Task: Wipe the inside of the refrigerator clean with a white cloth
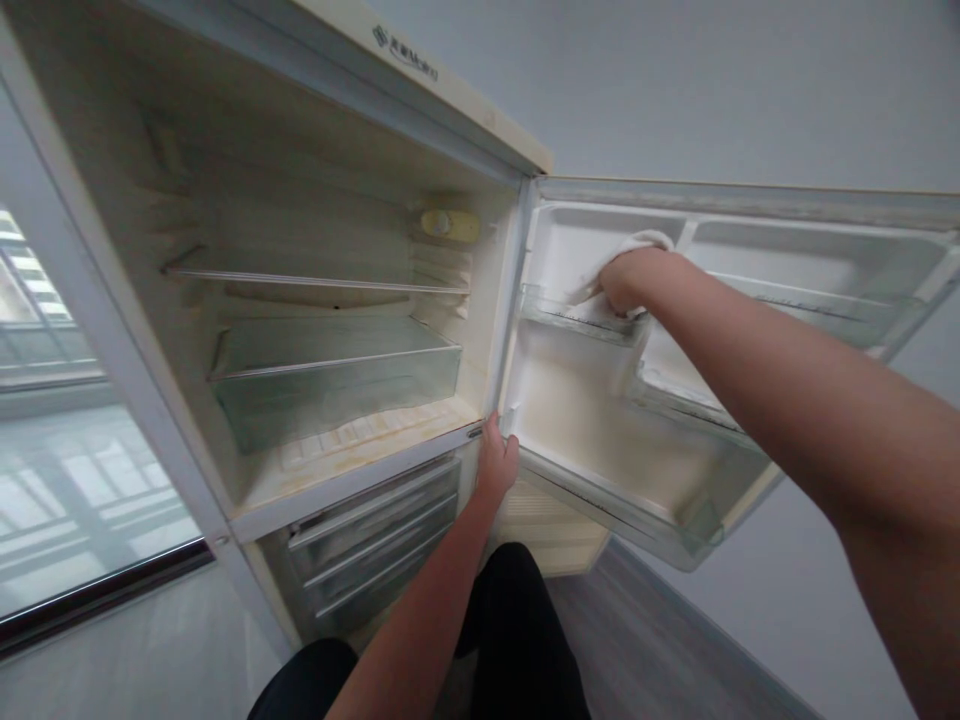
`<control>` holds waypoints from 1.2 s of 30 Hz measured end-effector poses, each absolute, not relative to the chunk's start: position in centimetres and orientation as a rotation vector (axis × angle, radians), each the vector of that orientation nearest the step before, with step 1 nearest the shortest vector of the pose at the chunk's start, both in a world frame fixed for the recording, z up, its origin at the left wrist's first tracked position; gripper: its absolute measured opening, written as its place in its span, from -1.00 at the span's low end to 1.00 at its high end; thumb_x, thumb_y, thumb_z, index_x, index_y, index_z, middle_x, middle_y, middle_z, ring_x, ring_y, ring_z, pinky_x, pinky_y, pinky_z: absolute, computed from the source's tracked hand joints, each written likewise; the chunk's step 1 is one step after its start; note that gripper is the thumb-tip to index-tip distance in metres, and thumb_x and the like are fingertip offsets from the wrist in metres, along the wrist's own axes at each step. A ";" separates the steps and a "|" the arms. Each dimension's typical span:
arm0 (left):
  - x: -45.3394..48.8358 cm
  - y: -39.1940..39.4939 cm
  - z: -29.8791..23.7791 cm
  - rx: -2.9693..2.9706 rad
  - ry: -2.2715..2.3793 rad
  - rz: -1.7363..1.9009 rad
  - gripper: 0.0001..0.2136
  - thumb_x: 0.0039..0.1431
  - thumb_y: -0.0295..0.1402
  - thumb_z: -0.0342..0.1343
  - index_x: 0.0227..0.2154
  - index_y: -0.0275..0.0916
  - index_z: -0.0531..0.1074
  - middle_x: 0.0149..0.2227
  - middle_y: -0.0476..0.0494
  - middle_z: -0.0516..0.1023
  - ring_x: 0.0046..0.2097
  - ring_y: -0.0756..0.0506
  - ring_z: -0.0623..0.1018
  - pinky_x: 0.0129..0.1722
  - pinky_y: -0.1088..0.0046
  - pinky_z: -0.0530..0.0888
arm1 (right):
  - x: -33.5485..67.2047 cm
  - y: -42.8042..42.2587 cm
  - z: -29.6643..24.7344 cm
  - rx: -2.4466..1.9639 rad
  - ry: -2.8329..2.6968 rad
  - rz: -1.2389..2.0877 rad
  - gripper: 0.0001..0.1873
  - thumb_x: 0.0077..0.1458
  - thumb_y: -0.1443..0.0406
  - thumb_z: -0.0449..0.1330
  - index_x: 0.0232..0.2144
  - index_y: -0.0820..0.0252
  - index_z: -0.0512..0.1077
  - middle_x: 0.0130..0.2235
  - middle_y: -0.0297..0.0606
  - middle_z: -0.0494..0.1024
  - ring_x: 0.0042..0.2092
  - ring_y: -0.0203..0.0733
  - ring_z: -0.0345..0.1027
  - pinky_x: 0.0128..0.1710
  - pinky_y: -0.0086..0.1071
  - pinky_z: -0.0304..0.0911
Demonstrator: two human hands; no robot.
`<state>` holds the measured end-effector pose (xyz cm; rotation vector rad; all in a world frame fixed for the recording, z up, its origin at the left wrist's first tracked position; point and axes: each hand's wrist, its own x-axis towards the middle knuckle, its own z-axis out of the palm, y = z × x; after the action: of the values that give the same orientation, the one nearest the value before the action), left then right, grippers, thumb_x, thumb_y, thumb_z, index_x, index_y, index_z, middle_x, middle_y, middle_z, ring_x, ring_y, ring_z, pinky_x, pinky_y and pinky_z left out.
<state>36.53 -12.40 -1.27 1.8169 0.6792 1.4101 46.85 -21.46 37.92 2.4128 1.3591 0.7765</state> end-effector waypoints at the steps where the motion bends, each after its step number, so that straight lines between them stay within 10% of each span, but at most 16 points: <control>1: 36.6 -12.4 -1.3 1.814 0.678 1.410 -0.41 0.20 -0.38 -0.04 0.30 -0.42 0.16 0.31 -0.48 0.30 0.38 -0.27 0.28 0.41 0.11 0.16 | 46.0 -21.6 37.8 2.381 1.259 0.651 -0.87 0.01 0.45 0.32 -0.38 0.55 0.59 -0.05 0.18 0.61 0.13 0.21 0.46 0.19 0.09 0.25; 14: 36.7 -12.6 -1.1 1.800 0.692 1.412 -0.41 0.19 -0.39 -0.04 0.30 -0.43 0.16 0.31 -0.49 0.30 0.38 -0.29 0.29 0.41 0.09 0.16 | 46.4 -17.0 37.1 2.224 1.819 0.775 -0.69 0.12 0.31 0.26 -0.07 0.22 0.61 -0.06 -0.19 0.63 0.10 -0.02 0.45 0.22 -0.10 0.23; 27: 36.6 -12.3 -1.3 1.816 0.660 1.414 -0.44 0.22 -0.39 -0.03 0.29 -0.42 0.18 0.31 -0.50 0.31 0.39 -0.30 0.28 0.43 0.06 0.14 | 49.2 -18.2 37.2 2.147 1.835 0.618 -0.63 0.18 0.28 0.19 -0.01 0.31 0.55 -0.02 -0.12 0.60 0.04 -0.02 0.47 0.12 -0.17 0.28; 36: 36.7 -12.5 -0.8 1.776 0.646 1.335 -0.41 0.24 -0.39 -0.03 0.32 -0.45 0.13 0.35 -0.52 0.24 0.43 -0.29 0.20 0.44 0.08 0.10 | 40.7 -31.1 35.2 2.665 2.082 1.636 -0.70 0.03 0.39 0.15 -0.14 0.14 0.42 -0.09 -0.06 0.56 0.00 0.14 0.40 -0.04 -0.16 0.31</control>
<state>36.65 -12.50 -0.79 1.7759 0.6461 1.3348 40.67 -31.12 35.18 2.6645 2.0819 1.6361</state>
